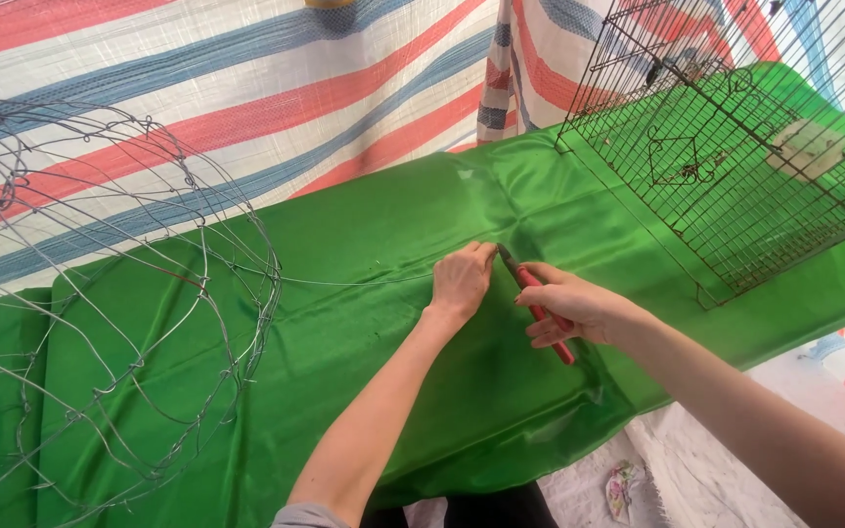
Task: Cutting metal wire with pliers and using the pieces to assemble or reinforce a wire mesh cage.
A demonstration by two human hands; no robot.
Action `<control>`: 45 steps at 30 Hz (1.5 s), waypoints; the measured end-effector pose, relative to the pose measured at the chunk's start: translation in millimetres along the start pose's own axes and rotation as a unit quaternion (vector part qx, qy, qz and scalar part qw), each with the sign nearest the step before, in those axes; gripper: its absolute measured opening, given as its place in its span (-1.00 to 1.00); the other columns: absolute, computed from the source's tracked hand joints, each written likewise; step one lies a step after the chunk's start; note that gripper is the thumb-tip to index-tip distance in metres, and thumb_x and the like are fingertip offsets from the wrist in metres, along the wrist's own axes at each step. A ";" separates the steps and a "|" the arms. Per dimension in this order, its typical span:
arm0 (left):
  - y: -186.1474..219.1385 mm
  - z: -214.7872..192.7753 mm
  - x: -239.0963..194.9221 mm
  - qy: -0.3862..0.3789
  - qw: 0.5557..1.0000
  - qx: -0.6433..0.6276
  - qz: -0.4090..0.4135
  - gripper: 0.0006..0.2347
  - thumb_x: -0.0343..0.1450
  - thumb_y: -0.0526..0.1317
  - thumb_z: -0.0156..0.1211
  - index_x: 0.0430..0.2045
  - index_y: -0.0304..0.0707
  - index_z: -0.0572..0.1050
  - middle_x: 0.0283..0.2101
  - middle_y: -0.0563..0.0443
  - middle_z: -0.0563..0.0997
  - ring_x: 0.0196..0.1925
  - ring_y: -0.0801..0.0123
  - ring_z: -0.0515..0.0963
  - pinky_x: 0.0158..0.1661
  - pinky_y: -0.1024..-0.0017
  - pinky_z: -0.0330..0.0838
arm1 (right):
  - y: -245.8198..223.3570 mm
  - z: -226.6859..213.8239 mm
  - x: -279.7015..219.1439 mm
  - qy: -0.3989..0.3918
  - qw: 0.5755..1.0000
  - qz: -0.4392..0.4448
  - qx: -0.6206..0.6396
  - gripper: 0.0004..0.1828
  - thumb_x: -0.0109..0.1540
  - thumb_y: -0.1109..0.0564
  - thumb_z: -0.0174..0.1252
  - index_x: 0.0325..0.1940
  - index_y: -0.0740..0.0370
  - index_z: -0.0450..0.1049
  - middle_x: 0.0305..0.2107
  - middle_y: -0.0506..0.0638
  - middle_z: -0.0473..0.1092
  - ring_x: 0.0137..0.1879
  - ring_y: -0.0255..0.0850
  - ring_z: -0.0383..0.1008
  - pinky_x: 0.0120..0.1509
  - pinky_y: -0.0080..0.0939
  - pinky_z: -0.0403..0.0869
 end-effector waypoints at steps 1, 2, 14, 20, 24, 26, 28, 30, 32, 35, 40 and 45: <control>-2.7 2.8 -0.3 0.002 1.000 0.000 -0.001 -0.82 0.55 -0.07 -0.12 -0.15 0.17 0.49 -0.31 0.09 0.55 -0.32 -0.04 0.68 -0.26 0.03 0.62 | 0.8 0.8 1.2 0.000 1.000 -0.001 -0.002 -0.13 0.19 0.18 0.18 0.57 -0.07 0.08 0.36 0.61 -0.08 0.24 0.58 0.33 0.18 0.43 0.48; -4.8 6.1 -1.5 0.002 1.000 0.005 0.004 -0.83 0.54 -0.08 -0.12 -0.15 0.19 0.48 -0.31 0.10 0.54 -0.30 0.00 0.68 -0.27 0.06 0.62 | 2.4 1.7 2.8 0.001 1.000 0.001 -0.004 -0.13 0.18 0.18 0.17 0.57 -0.07 0.08 0.34 0.63 -0.07 0.23 0.56 0.35 0.18 0.42 0.49; -6.9 -3.7 -13.0 -0.001 0.999 -0.011 0.048 -0.82 0.57 -0.02 -0.15 -0.21 0.14 0.46 -0.34 0.17 0.47 -0.18 0.24 0.65 -0.24 0.22 0.62 | 19.9 9.0 22.8 0.016 0.999 -0.015 -0.039 -0.12 0.16 0.15 0.17 0.56 0.04 0.05 0.25 0.61 0.05 -0.03 0.32 0.51 0.03 0.33 0.59; -10.6 1.2 -14.9 -0.005 0.999 -0.025 0.044 -0.82 0.57 -0.02 -0.16 -0.20 0.14 0.46 -0.34 0.16 0.47 -0.13 0.28 0.62 -0.20 0.23 0.62 | 28.1 7.2 37.8 0.025 0.998 -0.026 -0.053 -0.13 0.15 0.13 0.18 0.54 0.04 0.07 0.20 0.57 0.11 -0.14 0.27 0.54 -0.08 0.29 0.63; -10.8 0.1 -16.5 0.010 0.998 -0.032 0.044 -0.83 0.57 -0.02 -0.14 -0.23 0.15 0.45 -0.34 0.16 0.46 -0.14 0.31 0.59 -0.19 0.25 0.61 | 23.0 10.9 33.1 0.032 0.995 -0.033 -0.088 -0.13 0.15 0.12 0.17 0.53 0.12 0.07 0.17 0.58 0.15 -0.14 0.22 0.57 -0.02 0.20 0.64; -12.0 3.1 -17.7 0.012 0.998 -0.032 0.045 -0.84 0.57 -0.02 -0.14 -0.22 0.15 0.45 -0.35 0.17 0.46 -0.14 0.32 0.59 -0.20 0.27 0.61 | 27.7 9.1 39.8 0.036 0.995 -0.035 -0.091 -0.14 0.14 0.12 0.17 0.53 0.12 0.08 0.15 0.58 0.17 -0.16 0.23 0.57 -0.04 0.19 0.65; -12.6 3.6 -18.2 0.013 0.998 -0.033 0.046 -0.84 0.57 -0.03 -0.14 -0.21 0.16 0.45 -0.35 0.18 0.46 -0.14 0.34 0.59 -0.20 0.28 0.61 | 28.9 8.3 42.7 0.039 0.994 -0.036 -0.094 -0.15 0.14 0.12 0.18 0.52 0.11 0.09 0.13 0.57 0.19 -0.18 0.23 0.58 -0.06 0.19 0.65; -13.0 1.7 -19.2 0.016 0.998 -0.039 0.044 -0.85 0.57 -0.03 -0.13 -0.22 0.16 0.45 -0.35 0.20 0.45 -0.13 0.35 0.59 -0.20 0.28 0.61 | 27.3 8.4 41.8 0.046 0.993 -0.038 -0.103 -0.16 0.14 0.12 0.17 0.51 0.12 0.10 0.12 0.57 0.21 -0.19 0.22 0.59 -0.06 0.18 0.65; -13.4 1.8 -19.1 0.016 0.998 -0.043 0.044 -0.84 0.57 -0.03 -0.13 -0.21 0.16 0.46 -0.35 0.20 0.46 -0.14 0.35 0.59 -0.20 0.28 0.61 | 29.4 7.4 45.6 0.047 0.992 -0.039 -0.107 -0.16 0.14 0.11 0.17 0.51 0.11 0.10 0.10 0.56 0.22 -0.20 0.22 0.59 -0.07 0.17 0.66; -12.6 -0.4 -18.2 0.015 0.997 -0.052 0.050 -0.83 0.57 -0.03 -0.14 -0.21 0.15 0.47 -0.36 0.19 0.47 -0.14 0.34 0.59 -0.21 0.29 0.61 | 30.5 7.6 45.4 0.051 0.991 -0.040 -0.120 -0.18 0.14 0.10 0.15 0.50 0.12 0.12 0.04 0.54 0.27 -0.21 0.20 0.59 -0.07 0.14 0.66; -9.3 -2.1 -18.5 0.015 0.997 -0.050 0.061 -0.84 0.55 -0.05 -0.14 -0.22 0.15 0.46 -0.37 0.17 0.46 -0.14 0.33 0.60 -0.21 0.30 0.60 | 33.0 8.4 43.9 0.059 0.986 -0.044 -0.150 -0.22 0.19 0.07 0.07 0.52 0.10 0.09 -0.27 0.41 0.41 -0.28 0.14 0.59 -0.09 0.10 0.68; -6.6 -4.2 -17.9 0.020 0.997 -0.032 0.070 -0.84 0.54 -0.07 -0.13 -0.23 0.13 0.47 -0.39 0.14 0.48 -0.17 0.29 0.62 -0.23 0.28 0.61 | 37.7 9.4 42.6 0.053 0.987 -0.048 -0.144 -0.19 0.16 0.11 0.12 0.51 0.15 0.10 -0.03 0.49 0.35 -0.12 0.23 0.59 -0.04 0.27 0.63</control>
Point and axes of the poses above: each hand's wrist, its own x-axis towards the middle knuckle, its own z-axis out of the palm, y = z × x, the point moved 8 cm from there along x, towards the middle knuckle
